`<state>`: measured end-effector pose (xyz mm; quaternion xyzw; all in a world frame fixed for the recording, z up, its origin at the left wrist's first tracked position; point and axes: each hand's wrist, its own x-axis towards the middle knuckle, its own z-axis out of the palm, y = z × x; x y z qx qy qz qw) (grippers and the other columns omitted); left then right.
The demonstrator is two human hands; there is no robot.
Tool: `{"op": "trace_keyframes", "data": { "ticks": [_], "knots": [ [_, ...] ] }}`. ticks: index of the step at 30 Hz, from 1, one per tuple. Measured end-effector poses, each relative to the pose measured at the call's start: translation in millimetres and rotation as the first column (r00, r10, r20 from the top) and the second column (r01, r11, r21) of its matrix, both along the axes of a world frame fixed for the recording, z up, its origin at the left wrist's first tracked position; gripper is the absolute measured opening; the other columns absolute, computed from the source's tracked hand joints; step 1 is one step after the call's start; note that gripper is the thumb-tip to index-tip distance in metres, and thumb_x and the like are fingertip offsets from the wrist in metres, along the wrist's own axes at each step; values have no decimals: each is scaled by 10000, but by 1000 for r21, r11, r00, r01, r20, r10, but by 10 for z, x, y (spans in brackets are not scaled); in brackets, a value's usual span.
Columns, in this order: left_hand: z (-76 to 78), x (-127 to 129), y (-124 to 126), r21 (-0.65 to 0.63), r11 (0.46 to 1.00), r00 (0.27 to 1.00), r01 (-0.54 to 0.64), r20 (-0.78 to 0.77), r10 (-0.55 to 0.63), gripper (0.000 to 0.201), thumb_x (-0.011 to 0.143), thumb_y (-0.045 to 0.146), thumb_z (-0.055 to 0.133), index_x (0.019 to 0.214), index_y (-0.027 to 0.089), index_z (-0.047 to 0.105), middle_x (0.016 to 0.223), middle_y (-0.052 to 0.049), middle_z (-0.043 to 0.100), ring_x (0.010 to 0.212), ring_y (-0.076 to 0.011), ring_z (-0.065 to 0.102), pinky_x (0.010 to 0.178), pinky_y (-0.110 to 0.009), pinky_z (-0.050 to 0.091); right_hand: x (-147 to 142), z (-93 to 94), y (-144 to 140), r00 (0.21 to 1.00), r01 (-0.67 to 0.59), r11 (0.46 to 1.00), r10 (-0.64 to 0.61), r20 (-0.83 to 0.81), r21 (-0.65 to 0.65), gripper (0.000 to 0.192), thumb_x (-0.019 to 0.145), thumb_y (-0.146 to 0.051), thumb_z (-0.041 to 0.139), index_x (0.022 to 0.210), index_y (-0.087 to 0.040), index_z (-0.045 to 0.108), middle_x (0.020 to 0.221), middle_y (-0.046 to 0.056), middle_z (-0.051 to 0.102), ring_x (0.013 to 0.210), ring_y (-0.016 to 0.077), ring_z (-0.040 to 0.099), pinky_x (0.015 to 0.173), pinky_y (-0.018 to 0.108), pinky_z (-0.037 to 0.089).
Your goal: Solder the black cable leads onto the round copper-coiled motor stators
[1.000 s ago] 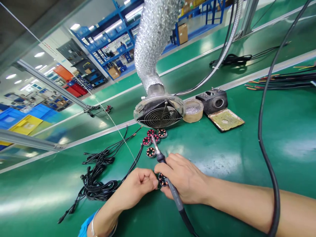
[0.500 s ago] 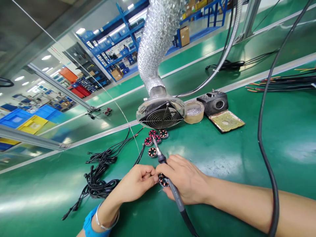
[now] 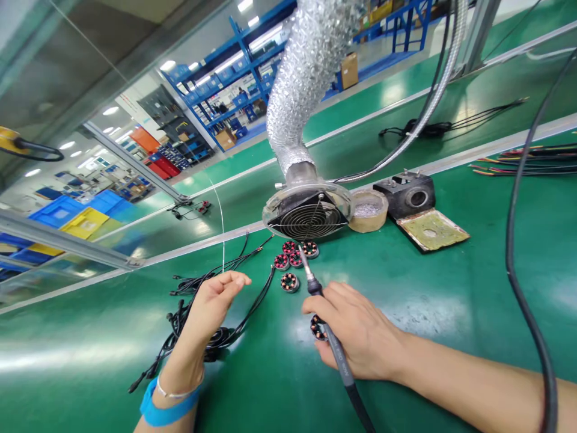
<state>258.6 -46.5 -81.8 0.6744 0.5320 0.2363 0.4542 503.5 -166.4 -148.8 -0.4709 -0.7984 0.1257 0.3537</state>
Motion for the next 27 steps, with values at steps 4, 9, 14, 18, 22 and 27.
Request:
{"op": "trace_keyframes", "data": {
  "ticks": [4, 9, 14, 18, 22, 27],
  "knots": [
    [-30, -119, 35, 130, 980, 889, 153, -451, -79, 272, 813, 442, 607, 775, 176, 652, 512, 65, 392, 492, -110, 355, 519, -241, 208, 82, -11, 7, 999, 44, 999, -44, 21, -1, 392, 755, -185, 611, 1129, -200, 496, 912, 70, 566, 806, 230, 501, 721, 371, 458],
    [-68, -36, -94, 161, 946, 772, 281, -624, -123, 94, 794, 296, 623, 770, 207, 641, 504, 48, 457, 496, -137, 415, 547, -264, 218, 126, -52, 4, 997, 54, 998, -53, 47, -14, 395, 773, -212, 615, 1154, -213, 514, 888, 61, 582, 777, 235, 545, 703, 376, 479],
    [78, -191, -74, 127, 963, 830, 236, -542, -131, 124, 841, 271, 541, 768, 197, 609, 504, 52, 424, 486, -121, 372, 529, -255, 231, 158, -117, -4, 997, 39, 999, -38, 73, -10, 420, 795, -263, 631, 1194, -221, 504, 895, 72, 588, 789, 254, 570, 689, 400, 505],
    [346, -691, -64, 83, 996, 998, 30, -51, -26, 263, 785, 415, 644, 724, 186, 530, 548, 68, 345, 500, -90, 296, 506, -230, 223, 169, -165, 12, 997, 33, 999, -33, 64, 4, 413, 804, -295, 638, 1193, -229, 518, 896, 75, 590, 786, 265, 578, 674, 409, 514],
    [491, -934, -257, 184, 983, 930, -12, 363, -56, 453, 639, 529, 745, 600, 200, 437, 484, 85, 243, 460, -74, 213, 473, -241, 190, 161, -160, 38, 997, 28, 999, -29, 68, 19, 405, 802, -289, 640, 1184, -228, 521, 886, 72, 582, 773, 252, 573, 670, 401, 517],
    [276, -254, -550, -85, 909, 912, 409, -8, -411, 212, 806, 363, 643, 724, 185, 563, 477, 90, 271, 454, -79, 237, 471, -234, 218, 143, 90, -39, 1000, 26, 1000, -26, 2, -6, 437, 793, -237, 647, 1190, -224, 464, 901, 58, 556, 794, 226, 561, 697, 385, 518]
  ]
}}
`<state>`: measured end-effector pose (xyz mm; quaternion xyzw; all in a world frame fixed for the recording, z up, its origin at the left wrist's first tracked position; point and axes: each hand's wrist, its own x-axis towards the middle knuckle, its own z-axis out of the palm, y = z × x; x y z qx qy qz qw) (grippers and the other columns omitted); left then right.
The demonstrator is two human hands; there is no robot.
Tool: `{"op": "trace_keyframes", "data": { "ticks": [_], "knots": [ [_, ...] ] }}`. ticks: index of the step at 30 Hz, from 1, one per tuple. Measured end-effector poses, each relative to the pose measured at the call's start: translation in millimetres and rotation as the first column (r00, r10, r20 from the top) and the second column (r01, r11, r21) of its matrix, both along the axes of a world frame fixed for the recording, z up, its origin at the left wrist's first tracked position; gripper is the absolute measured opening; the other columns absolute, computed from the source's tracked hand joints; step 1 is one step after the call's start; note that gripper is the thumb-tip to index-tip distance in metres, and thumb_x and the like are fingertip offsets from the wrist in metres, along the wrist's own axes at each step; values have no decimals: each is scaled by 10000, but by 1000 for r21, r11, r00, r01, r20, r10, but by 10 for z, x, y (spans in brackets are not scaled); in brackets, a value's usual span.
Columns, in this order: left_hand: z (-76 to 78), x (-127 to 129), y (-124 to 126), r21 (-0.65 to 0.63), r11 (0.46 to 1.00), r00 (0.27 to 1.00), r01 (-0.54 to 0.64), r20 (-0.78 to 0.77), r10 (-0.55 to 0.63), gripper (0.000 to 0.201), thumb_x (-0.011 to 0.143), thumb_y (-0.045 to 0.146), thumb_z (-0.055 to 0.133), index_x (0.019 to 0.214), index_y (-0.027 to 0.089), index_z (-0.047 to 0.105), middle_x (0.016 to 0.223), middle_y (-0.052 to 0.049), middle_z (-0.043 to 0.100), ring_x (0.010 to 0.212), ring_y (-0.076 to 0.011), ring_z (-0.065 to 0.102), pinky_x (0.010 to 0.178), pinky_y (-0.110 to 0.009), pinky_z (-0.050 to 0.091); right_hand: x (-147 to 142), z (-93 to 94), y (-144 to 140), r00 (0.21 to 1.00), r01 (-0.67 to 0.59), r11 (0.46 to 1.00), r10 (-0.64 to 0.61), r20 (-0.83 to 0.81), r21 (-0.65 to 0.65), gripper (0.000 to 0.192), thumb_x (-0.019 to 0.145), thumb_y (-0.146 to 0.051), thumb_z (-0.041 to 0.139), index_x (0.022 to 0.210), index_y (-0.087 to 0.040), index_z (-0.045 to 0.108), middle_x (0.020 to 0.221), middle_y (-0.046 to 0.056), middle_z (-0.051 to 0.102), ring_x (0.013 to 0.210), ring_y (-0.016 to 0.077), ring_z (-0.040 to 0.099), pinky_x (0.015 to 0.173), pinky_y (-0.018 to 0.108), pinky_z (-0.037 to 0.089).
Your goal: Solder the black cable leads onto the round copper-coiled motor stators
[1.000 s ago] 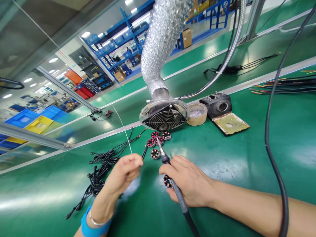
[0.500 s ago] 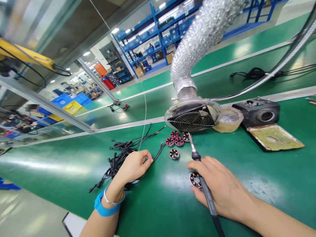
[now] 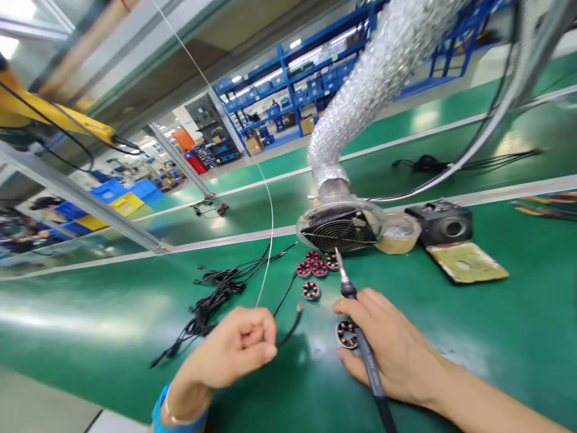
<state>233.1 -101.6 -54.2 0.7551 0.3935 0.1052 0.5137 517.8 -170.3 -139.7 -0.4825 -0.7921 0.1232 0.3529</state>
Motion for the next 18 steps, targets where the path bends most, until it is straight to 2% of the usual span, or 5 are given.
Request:
{"op": "trace_keyframes", "data": {
  "ticks": [4, 9, 12, 15, 18],
  "knots": [
    [-140, 428, -124, 95, 993, 986, 70, -161, -54, 103, 859, 265, 561, 782, 197, 547, 513, 89, 304, 480, -87, 273, 477, -230, 215, -93, 238, -95, 953, 30, 988, -73, -293, -150, 333, 828, -166, 588, 1108, -245, 426, 927, 25, 595, 780, 161, 598, 709, 300, 530],
    [-201, 445, -137, 180, 977, 968, 116, -241, -70, 131, 886, 287, 547, 787, 203, 542, 522, 83, 322, 493, -99, 298, 498, -236, 223, -189, 288, -109, 895, 23, 981, -106, -433, -191, 236, 846, -130, 550, 1019, -247, 440, 821, -15, 587, 664, 120, 572, 617, 242, 498],
    [-185, 490, -130, 222, 970, 982, 99, -179, -59, 244, 964, 337, 437, 821, 196, 575, 592, 46, 448, 559, -120, 400, 556, -238, 292, -218, 258, -110, 894, 26, 990, -86, -439, -141, 208, 852, -128, 550, 998, -245, 458, 795, -22, 583, 645, 115, 553, 603, 235, 481],
    [-168, 622, -140, 294, 954, 998, 61, -34, -53, 344, 1010, 355, 333, 931, 195, 628, 856, -32, 615, 801, -167, 528, 731, -256, 373, -245, 225, -121, 892, 24, 996, -61, -447, -87, 190, 855, -128, 545, 992, -243, 483, 800, -16, 583, 646, 117, 551, 605, 234, 479],
    [-196, 759, -187, 212, 971, 991, 115, 36, -125, 360, 1016, 398, 318, 929, 196, 604, 900, -44, 623, 828, -175, 538, 748, -263, 387, -270, 178, -131, 879, 33, 998, -51, -475, -47, 173, 863, -127, 540, 985, -246, 510, 807, -14, 588, 655, 120, 561, 623, 237, 487]
  ]
}}
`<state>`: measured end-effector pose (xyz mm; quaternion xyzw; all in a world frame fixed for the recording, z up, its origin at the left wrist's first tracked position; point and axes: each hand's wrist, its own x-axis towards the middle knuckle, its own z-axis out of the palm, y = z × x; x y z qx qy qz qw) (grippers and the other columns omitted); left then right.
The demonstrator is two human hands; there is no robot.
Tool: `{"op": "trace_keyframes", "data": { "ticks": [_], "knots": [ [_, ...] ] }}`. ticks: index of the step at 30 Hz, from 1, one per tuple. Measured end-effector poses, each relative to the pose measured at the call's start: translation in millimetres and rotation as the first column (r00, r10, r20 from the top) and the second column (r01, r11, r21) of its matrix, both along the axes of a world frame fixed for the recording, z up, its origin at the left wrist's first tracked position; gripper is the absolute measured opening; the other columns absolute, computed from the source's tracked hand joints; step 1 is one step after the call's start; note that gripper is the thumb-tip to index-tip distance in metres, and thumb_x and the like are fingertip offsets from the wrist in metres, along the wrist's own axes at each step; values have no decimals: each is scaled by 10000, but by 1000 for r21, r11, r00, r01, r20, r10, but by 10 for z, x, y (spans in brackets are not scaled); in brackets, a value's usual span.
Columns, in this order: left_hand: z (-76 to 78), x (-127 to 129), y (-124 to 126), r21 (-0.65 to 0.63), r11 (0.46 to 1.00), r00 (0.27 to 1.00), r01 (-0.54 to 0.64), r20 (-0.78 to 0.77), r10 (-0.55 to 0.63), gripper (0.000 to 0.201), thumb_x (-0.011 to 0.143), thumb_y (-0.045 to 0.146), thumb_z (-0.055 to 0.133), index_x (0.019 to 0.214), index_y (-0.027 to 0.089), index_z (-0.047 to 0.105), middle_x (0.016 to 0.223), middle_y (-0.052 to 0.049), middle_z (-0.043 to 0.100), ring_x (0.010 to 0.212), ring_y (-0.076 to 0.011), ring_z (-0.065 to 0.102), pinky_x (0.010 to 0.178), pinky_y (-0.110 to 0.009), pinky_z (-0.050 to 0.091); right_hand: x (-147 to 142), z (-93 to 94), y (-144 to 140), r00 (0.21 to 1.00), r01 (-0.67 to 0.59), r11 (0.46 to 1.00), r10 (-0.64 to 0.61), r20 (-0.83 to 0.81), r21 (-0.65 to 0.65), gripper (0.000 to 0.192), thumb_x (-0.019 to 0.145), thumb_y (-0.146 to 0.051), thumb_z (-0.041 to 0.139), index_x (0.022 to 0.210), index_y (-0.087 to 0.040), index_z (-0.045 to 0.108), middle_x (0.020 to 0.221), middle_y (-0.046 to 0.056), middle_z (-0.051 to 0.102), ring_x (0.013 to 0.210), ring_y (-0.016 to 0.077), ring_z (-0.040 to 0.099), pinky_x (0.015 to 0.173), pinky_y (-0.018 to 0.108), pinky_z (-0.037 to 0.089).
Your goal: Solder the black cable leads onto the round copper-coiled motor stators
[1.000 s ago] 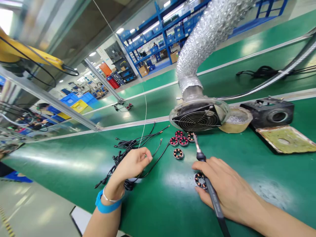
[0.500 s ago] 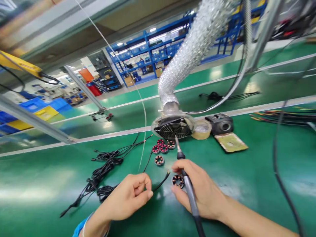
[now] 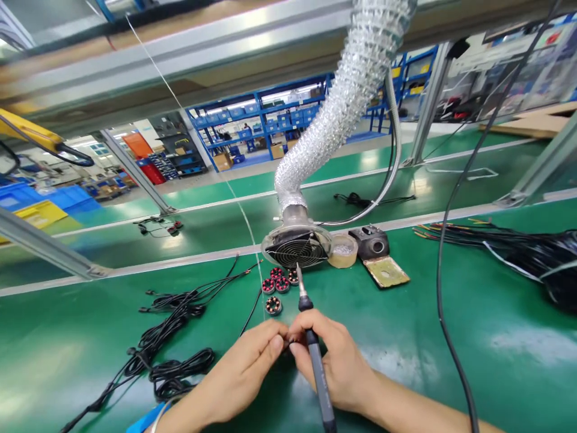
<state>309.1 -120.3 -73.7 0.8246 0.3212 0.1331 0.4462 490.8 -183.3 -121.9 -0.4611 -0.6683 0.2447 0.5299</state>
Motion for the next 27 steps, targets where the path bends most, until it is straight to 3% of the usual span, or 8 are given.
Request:
{"op": "trace_keyframes", "data": {
  "ticks": [3, 7, 11, 15, 19, 22, 24, 27],
  "knots": [
    [-75, 73, -55, -111, 994, 1000, -7, -7, 6, 377, 1016, 446, 300, 837, 195, 518, 753, -3, 558, 684, -144, 480, 643, -250, 361, -17, -50, 3, 999, 44, 999, -44, -26, 23, 195, 854, -115, 555, 988, -251, 512, 836, -11, 593, 694, 123, 573, 659, 243, 497],
    [-210, 85, -61, -123, 992, 994, -36, 94, 48, 318, 1010, 452, 344, 914, 195, 504, 826, 1, 538, 749, -139, 455, 687, -248, 353, -54, -94, 10, 995, 96, 995, -95, -35, 13, 233, 826, -96, 570, 982, -259, 513, 822, -24, 582, 687, 118, 556, 644, 231, 486],
    [-387, 78, -18, -235, 970, 966, -68, 229, 124, 335, 998, 477, 372, 878, 187, 489, 810, 4, 490, 759, -137, 423, 700, -248, 353, -112, -137, 12, 991, 95, 994, -100, -86, -59, 246, 834, -127, 602, 1014, -268, 510, 792, -39, 596, 665, 111, 580, 632, 219, 503],
    [-543, 77, -6, -419, 902, 927, -102, 289, 239, 373, 965, 528, 424, 812, 188, 448, 712, 34, 389, 666, -117, 349, 618, -228, 320, -152, -186, 14, 988, 116, 986, -126, -86, -116, 222, 844, -174, 640, 993, -266, 505, 760, -49, 622, 626, 103, 598, 607, 204, 512],
    [-589, 78, 9, -581, 810, 909, -78, 291, 297, 387, 950, 558, 426, 802, 201, 404, 624, 76, 281, 563, -99, 242, 530, -225, 242, -175, -219, 8, 990, 121, 983, -129, -50, -141, 227, 840, -195, 669, 968, -262, 494, 745, -52, 636, 605, 96, 611, 580, 183, 511],
    [-559, 64, 46, -499, 863, 932, -82, 269, 243, 381, 963, 532, 408, 801, 188, 434, 660, 56, 350, 606, -105, 306, 571, -231, 285, -169, -202, -4, 994, 105, 991, -104, 18, -82, 205, 839, -159, 647, 944, -255, 499, 731, -49, 616, 581, 97, 595, 561, 192, 505],
    [-527, 44, 69, -378, 922, 961, -84, 214, 176, 363, 977, 489, 396, 804, 178, 466, 720, 29, 425, 682, -118, 376, 637, -243, 327, -146, -159, -6, 989, 103, 994, -105, 101, 30, 205, 823, -125, 635, 938, -243, 513, 722, -38, 590, 592, 114, 583, 560, 219, 498],
    [-493, 12, 73, -261, 963, 991, -73, 87, 99, 317, 996, 424, 364, 817, 186, 474, 746, 21, 478, 709, -132, 418, 657, -256, 340, -106, -78, 12, 979, 64, 977, -101, 175, 203, 268, 806, -69, 624, 1007, -219, 529, 819, 18, 627, 721, 159, 614, 647, 281, 519]
  ]
}}
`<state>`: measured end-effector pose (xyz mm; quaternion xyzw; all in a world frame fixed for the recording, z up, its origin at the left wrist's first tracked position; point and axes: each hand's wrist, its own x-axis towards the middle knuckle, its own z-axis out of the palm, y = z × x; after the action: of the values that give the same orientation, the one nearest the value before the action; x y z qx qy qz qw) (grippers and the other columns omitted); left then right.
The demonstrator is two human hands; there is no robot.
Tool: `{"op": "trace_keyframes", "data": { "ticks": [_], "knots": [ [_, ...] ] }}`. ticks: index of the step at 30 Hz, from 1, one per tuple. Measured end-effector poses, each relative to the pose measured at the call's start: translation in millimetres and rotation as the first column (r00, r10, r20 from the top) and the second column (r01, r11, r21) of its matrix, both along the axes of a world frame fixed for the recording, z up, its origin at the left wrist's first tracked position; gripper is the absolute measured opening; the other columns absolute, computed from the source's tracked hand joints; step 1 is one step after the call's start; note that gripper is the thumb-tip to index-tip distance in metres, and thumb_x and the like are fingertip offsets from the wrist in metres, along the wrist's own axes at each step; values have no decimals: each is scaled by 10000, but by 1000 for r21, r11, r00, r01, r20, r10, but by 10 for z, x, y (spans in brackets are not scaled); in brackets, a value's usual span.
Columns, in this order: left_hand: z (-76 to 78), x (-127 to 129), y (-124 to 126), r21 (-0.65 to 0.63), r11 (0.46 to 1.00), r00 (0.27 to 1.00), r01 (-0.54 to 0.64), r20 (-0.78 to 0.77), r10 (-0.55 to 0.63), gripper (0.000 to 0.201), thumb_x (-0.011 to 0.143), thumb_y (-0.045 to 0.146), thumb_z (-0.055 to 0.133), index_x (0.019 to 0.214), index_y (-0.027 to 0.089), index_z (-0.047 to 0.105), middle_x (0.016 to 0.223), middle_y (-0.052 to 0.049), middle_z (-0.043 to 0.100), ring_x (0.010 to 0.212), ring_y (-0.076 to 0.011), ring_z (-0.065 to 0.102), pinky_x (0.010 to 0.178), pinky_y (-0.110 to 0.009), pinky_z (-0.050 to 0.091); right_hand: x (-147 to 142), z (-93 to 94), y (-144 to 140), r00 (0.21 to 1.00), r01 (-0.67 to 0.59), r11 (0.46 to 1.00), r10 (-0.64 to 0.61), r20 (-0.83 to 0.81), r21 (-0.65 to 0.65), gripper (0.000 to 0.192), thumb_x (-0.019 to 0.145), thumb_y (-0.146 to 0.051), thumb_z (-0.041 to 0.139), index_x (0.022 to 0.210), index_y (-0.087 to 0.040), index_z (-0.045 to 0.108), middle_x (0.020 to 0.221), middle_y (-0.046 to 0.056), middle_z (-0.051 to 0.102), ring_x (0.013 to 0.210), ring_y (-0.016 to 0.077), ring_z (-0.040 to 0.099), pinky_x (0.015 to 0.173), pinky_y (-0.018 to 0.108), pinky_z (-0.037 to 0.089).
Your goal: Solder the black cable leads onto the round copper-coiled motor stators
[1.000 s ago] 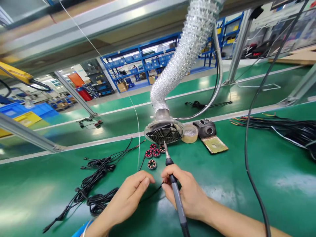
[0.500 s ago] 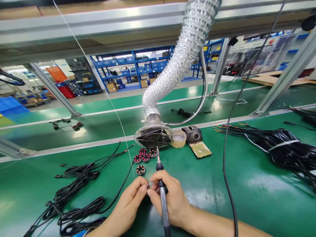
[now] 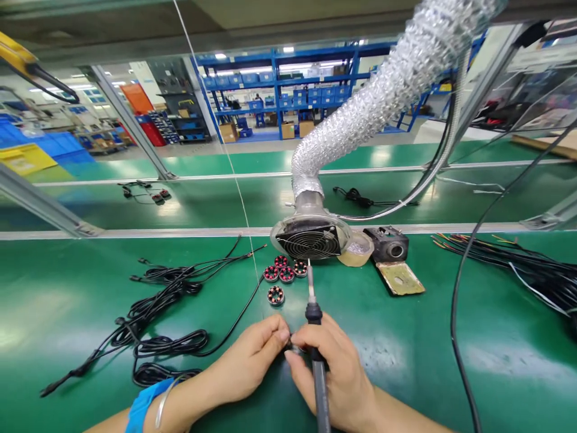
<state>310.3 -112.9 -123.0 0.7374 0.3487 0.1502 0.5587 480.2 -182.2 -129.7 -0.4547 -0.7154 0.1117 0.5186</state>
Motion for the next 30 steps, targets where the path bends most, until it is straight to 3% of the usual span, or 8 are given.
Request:
{"op": "trace_keyframes", "data": {
  "ticks": [3, 6, 9, 12, 14, 19, 25, 30],
  "knots": [
    [23, -15, -30, 70, 997, 995, 38, -94, -32, 270, 999, 368, 357, 817, 199, 465, 752, 20, 518, 696, -139, 453, 646, -262, 344, 10, 42, 31, 995, -89, 993, 85, 58, 80, 353, 829, 7, 582, 1106, -205, 530, 939, 64, 684, 804, 176, 633, 729, 324, 518],
    [73, -15, -57, 110, 991, 987, 74, -150, -57, 224, 996, 320, 357, 856, 205, 487, 788, 5, 573, 727, -155, 507, 671, -272, 361, 20, 38, 55, 981, -151, 985, 140, 133, 79, 362, 852, 23, 549, 1128, -211, 545, 832, 39, 687, 683, 161, 574, 629, 305, 474],
    [166, -21, -55, 165, 980, 977, 111, -199, -77, 206, 994, 309, 364, 876, 209, 500, 811, 2, 582, 748, -161, 523, 690, -276, 364, 93, 32, 65, 986, -124, 992, 123, 116, -1, 305, 868, -13, 538, 1098, -214, 541, 822, 36, 658, 690, 166, 530, 614, 299, 454],
    [260, -35, -29, 196, 971, 972, 134, -216, -90, 196, 991, 312, 381, 874, 213, 505, 823, 12, 567, 775, -156, 513, 701, -270, 354, 210, 32, 71, 992, -114, 978, 121, 30, -175, 249, 886, -52, 541, 1064, -226, 535, 861, 25, 619, 740, 153, 547, 649, 277, 466],
    [294, -43, -9, 162, 977, 972, 140, -209, -104, 192, 987, 311, 394, 866, 212, 504, 797, 25, 548, 760, -145, 499, 679, -259, 343, 270, 25, 81, 987, -155, 960, 158, -2, -233, 259, 886, -58, 548, 1071, -240, 534, 874, 14, 616, 741, 140, 551, 652, 258, 465],
    [274, -37, 18, 47, 992, 977, 119, -184, -108, 217, 972, 320, 418, 806, 202, 494, 680, 54, 466, 646, -117, 429, 582, -241, 291, 302, -6, 107, 970, -233, 959, 241, 31, -161, 332, 869, -40, 558, 1113, -264, 546, 837, 7, 645, 725, 152, 540, 643, 275, 454],
    [180, -11, 8, -42, 997, 994, 58, -95, -62, 234, 964, 352, 425, 816, 191, 509, 675, 53, 451, 619, -112, 382, 556, -238, 283, 275, 35, 122, 968, -205, 974, 217, 125, -97, 353, 854, -28, 529, 1130, -248, 537, 797, 16, 651, 691, 163, 555, 618, 293, 466],
    [150, -24, 6, -36, 998, 995, 61, -79, -63, 243, 965, 363, 433, 811, 191, 510, 671, 51, 445, 616, -109, 369, 564, -244, 278, 251, 50, 141, 967, -186, 981, 192, 169, -47, 349, 860, -51, 509, 1154, -235, 540, 782, 17, 659, 668, 163, 563, 606, 291, 475]
  ]
}}
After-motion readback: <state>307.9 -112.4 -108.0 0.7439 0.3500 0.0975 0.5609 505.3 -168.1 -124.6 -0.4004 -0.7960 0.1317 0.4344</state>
